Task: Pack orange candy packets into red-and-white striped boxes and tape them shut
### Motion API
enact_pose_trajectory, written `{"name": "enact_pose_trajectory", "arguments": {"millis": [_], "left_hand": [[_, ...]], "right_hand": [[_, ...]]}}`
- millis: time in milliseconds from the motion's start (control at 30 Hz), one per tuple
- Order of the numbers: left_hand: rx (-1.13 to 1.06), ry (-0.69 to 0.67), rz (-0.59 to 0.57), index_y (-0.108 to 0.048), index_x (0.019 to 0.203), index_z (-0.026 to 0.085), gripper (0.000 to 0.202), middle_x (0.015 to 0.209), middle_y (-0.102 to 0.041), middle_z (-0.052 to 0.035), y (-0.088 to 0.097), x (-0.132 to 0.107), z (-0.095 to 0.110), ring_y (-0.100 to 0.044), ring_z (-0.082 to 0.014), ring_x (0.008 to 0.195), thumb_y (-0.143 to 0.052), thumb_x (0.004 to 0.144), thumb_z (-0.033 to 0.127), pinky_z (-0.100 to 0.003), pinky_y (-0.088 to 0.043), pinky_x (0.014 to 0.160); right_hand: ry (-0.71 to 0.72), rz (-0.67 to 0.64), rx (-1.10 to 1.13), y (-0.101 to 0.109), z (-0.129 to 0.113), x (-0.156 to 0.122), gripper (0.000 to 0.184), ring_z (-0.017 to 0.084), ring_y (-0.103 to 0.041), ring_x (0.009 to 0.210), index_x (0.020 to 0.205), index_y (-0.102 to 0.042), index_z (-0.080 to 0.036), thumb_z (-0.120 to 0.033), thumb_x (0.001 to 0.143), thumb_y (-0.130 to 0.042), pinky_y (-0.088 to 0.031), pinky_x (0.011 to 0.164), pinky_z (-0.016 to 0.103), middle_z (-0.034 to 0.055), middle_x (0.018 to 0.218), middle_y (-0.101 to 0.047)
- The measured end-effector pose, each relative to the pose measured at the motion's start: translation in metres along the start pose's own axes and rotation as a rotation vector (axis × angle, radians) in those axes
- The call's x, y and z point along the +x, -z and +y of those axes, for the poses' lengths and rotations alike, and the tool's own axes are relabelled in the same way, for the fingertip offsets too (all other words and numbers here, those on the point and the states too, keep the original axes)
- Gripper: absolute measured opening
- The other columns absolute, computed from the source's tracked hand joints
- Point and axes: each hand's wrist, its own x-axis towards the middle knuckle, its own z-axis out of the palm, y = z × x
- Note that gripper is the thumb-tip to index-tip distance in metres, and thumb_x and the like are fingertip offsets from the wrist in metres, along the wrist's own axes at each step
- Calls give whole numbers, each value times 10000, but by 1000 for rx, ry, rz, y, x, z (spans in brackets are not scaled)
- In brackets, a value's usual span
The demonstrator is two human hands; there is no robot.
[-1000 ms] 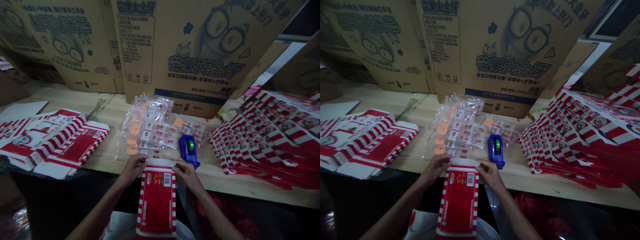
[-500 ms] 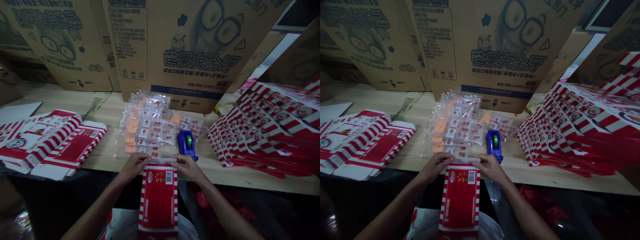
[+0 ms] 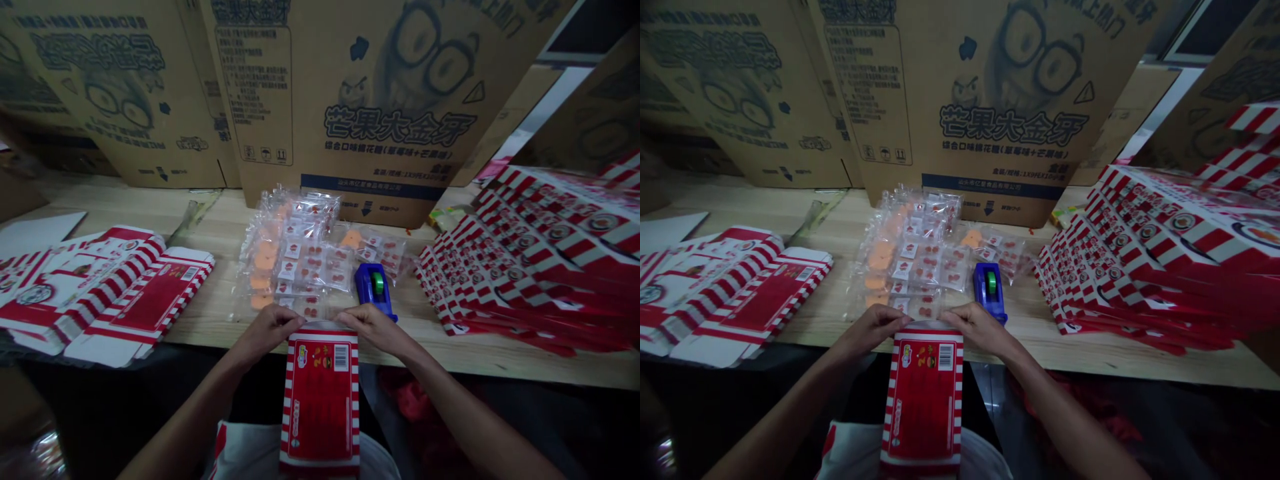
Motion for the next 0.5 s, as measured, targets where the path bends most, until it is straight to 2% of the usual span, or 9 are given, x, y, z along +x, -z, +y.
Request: {"name": "enact_pose_trajectory", "arguments": {"millis": [100, 167, 233, 400, 500], "left_hand": [[21, -20, 10, -735, 775, 141, 240, 728, -700, -44, -1, -2, 0, -618, -172, 677, -613, 792, 347, -246, -466, 631], [18, -21, 30, -752, 878, 155, 213, 838, -738, -72, -3, -3, -2, -656, -196, 749, -647, 763, 301, -266, -496, 668], [14, -21, 49, -754, 883, 160, 205, 841, -740, -78, -3, -2, -1, -659, -194, 742, -661, 749, 285, -265, -502, 656], [-107, -23, 62, -733, 809, 146, 176, 743, -710, -52, 0, 3, 8, -627, -166, 666, -683, 718, 288, -240, -483, 597], [-96, -29, 59, -716, 712, 140, 122, 674, -687, -40, -1, 5, 10, -612, -158, 634, -685, 693, 257, -235, -472, 584]], "right_hand": [[-79, 36, 151, -4, 7, -6, 394, 130, -536, 616, 699, -669, -135, -502, 829, -609, -392, 577, 230, -1, 659, -615], [-115, 108, 219, -8, 7, -8, 322, 179, -623, 762, 855, -716, -137, -435, 733, -717, -463, 678, 269, 48, 844, -704], [-131, 170, 254, -10, 5, -10, 319, 199, -648, 832, 912, -717, -145, -371, 689, -745, -485, 722, 292, 71, 931, -719], [-116, 224, 267, -11, -4, -7, 142, 162, -629, 719, 767, -685, -158, -275, 691, -708, -465, 669, 265, 22, 765, -690], [-101, 253, 270, -14, -3, -5, 88, 141, -593, 649, 693, -658, -160, -237, 674, -695, -440, 625, 248, -1, 685, -653]]}}
